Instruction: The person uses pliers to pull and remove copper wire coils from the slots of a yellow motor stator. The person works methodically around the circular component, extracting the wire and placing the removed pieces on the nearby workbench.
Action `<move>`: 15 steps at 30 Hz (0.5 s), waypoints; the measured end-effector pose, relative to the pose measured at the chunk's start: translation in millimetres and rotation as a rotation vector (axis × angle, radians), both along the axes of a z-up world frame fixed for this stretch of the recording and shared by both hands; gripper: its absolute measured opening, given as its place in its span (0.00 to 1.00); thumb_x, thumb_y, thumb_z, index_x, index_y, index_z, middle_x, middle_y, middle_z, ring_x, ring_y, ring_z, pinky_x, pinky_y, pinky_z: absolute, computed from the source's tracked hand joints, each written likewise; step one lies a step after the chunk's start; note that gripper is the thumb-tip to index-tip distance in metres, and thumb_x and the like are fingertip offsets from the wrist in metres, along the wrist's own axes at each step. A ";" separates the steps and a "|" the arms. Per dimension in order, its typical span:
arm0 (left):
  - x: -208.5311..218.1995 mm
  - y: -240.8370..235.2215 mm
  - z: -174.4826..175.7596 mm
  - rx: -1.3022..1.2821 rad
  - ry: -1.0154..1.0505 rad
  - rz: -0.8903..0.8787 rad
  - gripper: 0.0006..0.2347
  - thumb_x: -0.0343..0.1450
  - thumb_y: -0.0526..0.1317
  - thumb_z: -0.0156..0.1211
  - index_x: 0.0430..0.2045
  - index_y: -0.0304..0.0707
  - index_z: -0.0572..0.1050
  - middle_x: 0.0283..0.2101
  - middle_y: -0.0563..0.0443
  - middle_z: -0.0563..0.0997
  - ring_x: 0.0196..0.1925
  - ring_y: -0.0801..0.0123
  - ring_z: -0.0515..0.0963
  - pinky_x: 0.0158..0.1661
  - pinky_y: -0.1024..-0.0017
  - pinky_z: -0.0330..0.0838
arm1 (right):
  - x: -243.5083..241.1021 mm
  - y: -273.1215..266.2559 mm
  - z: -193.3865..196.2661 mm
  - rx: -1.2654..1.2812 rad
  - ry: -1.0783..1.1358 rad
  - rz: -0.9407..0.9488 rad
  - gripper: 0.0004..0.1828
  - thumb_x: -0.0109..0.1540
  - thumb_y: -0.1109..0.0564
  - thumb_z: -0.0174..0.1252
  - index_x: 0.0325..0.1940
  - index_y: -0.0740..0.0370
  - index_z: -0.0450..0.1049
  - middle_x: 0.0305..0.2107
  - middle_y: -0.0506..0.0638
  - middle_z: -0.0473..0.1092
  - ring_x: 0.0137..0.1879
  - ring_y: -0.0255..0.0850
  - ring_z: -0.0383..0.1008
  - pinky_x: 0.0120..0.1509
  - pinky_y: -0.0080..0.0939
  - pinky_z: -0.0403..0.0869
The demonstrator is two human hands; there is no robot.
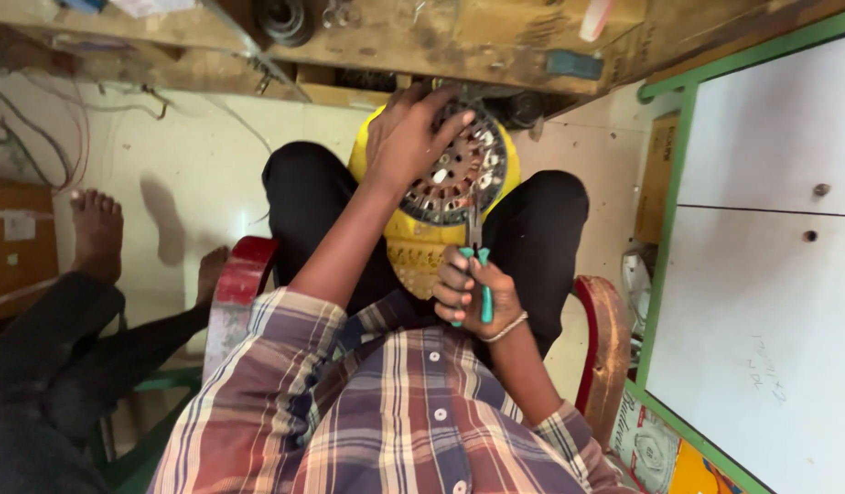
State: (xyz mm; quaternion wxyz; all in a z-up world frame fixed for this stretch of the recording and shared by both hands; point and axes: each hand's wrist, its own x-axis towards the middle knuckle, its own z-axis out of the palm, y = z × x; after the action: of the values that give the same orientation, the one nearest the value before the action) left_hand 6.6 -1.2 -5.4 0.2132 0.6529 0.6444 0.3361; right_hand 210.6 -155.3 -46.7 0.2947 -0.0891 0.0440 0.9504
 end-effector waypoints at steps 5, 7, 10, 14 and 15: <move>1.0 3.0 -3.2 -0.030 -0.005 -0.003 0.19 0.72 0.55 0.63 0.50 0.46 0.80 0.49 0.42 0.81 0.48 0.48 0.81 0.45 0.55 0.75 | -20.5 13.2 28.0 1.467 -1.728 0.014 0.14 0.65 0.58 0.61 0.47 0.66 0.64 0.31 0.56 0.66 0.36 0.55 0.70 0.41 0.49 0.69; -0.9 -1.3 -6.3 -0.016 -0.014 -0.003 0.18 0.72 0.55 0.63 0.50 0.46 0.81 0.49 0.41 0.81 0.47 0.47 0.81 0.44 0.55 0.75 | -26.8 14.3 39.4 1.223 -1.752 -0.120 0.14 0.65 0.60 0.59 0.51 0.67 0.65 0.30 0.58 0.70 0.33 0.50 0.71 0.40 0.47 0.71; -2.0 0.5 -4.9 -0.025 -0.017 -0.003 0.18 0.72 0.55 0.62 0.49 0.45 0.81 0.50 0.41 0.81 0.48 0.46 0.81 0.46 0.54 0.75 | -16.6 27.5 63.0 1.054 -1.658 -0.109 0.14 0.64 0.58 0.60 0.51 0.67 0.70 0.27 0.60 0.72 0.32 0.50 0.72 0.39 0.45 0.72; -2.7 0.6 6.1 -0.073 -0.023 -0.015 0.19 0.71 0.56 0.61 0.48 0.45 0.81 0.51 0.39 0.80 0.48 0.44 0.81 0.44 0.54 0.75 | 13.1 60.0 89.9 1.193 -1.823 -0.002 0.17 0.63 0.51 0.61 0.49 0.66 0.76 0.25 0.62 0.71 0.30 0.55 0.73 0.39 0.46 0.73; -2.4 -0.1 6.9 -0.095 -0.025 -0.004 0.19 0.71 0.56 0.62 0.48 0.45 0.81 0.51 0.39 0.80 0.47 0.44 0.80 0.45 0.54 0.75 | 21.5 73.6 93.9 1.286 -1.883 -0.045 0.17 0.64 0.50 0.61 0.47 0.66 0.77 0.27 0.62 0.71 0.32 0.57 0.73 0.40 0.49 0.72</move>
State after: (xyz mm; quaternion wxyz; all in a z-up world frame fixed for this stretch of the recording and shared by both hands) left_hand 4.2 -1.3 1.4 0.2524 0.6391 0.6558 0.3128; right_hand 232.1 -81.7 47.2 0.2186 -0.5984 -0.6883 0.3470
